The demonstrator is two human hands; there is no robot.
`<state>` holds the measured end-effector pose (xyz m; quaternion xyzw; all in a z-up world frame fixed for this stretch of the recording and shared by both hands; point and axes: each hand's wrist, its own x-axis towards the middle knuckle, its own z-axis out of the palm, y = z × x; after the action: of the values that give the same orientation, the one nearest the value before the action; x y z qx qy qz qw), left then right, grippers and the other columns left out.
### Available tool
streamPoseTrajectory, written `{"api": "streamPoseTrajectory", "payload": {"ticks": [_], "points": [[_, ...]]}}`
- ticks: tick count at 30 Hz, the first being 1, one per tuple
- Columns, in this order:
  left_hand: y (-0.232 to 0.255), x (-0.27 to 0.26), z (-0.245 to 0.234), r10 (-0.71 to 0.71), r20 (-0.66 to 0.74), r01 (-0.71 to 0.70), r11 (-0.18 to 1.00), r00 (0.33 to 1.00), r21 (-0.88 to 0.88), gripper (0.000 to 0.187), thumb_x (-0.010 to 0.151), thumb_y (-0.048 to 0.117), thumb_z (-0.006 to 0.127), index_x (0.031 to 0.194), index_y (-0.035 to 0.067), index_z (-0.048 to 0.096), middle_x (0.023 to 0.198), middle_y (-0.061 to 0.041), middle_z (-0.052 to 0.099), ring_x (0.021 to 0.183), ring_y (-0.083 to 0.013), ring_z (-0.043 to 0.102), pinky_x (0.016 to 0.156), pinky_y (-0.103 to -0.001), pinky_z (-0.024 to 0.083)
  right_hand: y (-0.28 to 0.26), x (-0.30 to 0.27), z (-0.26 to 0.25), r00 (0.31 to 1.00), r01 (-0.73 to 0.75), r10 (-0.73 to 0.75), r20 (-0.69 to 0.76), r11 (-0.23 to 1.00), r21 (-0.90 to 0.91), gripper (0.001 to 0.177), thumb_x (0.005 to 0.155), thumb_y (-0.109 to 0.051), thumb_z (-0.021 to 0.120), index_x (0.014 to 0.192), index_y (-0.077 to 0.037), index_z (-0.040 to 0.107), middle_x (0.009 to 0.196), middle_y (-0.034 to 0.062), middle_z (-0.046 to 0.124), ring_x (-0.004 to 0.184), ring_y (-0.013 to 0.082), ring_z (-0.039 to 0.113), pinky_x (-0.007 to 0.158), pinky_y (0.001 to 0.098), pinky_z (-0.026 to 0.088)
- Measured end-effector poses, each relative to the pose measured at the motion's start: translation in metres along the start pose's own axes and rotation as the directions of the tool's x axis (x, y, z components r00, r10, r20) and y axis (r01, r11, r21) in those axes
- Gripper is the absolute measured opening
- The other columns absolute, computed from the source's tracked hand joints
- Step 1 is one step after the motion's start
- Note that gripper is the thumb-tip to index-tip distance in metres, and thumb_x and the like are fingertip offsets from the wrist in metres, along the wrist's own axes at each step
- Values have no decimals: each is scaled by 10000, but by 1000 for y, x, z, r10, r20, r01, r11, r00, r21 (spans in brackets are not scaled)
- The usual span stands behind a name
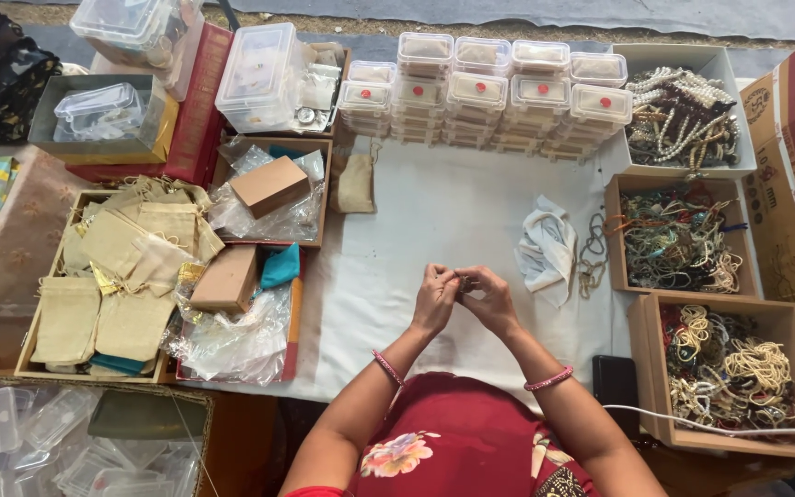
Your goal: The person cleans a gold-colored chain with a white cloth on a table covered with various jewelry items and packaging materials. They then place the chain into a small cloth pouch and later wipe a clear plastic container with the same cloth.
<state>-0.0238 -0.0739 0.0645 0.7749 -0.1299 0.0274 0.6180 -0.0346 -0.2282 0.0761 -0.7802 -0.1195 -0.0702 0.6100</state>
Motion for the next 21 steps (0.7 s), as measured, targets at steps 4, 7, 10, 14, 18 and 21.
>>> {"api": "streamPoseTrajectory", "payload": {"ticks": [4,7,10,14,18,21], "points": [[2,2,3,-16,-71,22,996,997,85,277,993,201,521,953,-22,682,1119,-175,506,929,-278,606,784,-390,538,0,-1,4,999,-21,20,-38,1000,-21,368,801,35,807,1149,-46,720,1070,51,709,938,131,720,811,278,614],[3,7,0,-272,-18,272,962,962,-21,273,1012,237,487,996,9,635,1092,-114,545,883,-207,645,773,-375,581,-2,0,5,994,-97,96,-51,995,-22,326,813,14,798,1126,-32,721,1020,61,717,877,131,719,755,276,613],[-14,11,-3,-667,174,660,597,724,-456,144,997,215,496,1105,157,571,961,-121,662,817,-226,636,755,-394,542,-4,2,7,975,-216,213,-64,975,-54,276,828,-41,805,1089,-16,719,949,63,746,831,121,735,720,272,614],[-60,5,5,-595,242,628,616,766,-475,226,1015,202,519,1146,93,667,1023,-26,699,930,-109,618,848,-272,499,11,3,7,914,-386,401,-57,904,182,212,877,-90,783,1043,15,704,897,74,772,791,118,733,692,261,597],[-30,5,0,-551,226,581,642,804,-501,302,1017,217,565,1240,46,675,1083,-32,712,924,-88,604,847,-270,481,31,4,10,865,-440,498,-60,811,386,183,899,-85,774,1021,21,687,896,79,748,771,114,702,678,256,567],[-29,5,2,-531,248,560,579,811,-592,374,1014,219,572,1317,12,641,1118,-34,718,978,-75,656,912,-261,526,30,5,10,861,-430,500,-96,815,388,188,897,-84,773,1026,10,673,899,75,742,760,113,694,665,257,559]]}}
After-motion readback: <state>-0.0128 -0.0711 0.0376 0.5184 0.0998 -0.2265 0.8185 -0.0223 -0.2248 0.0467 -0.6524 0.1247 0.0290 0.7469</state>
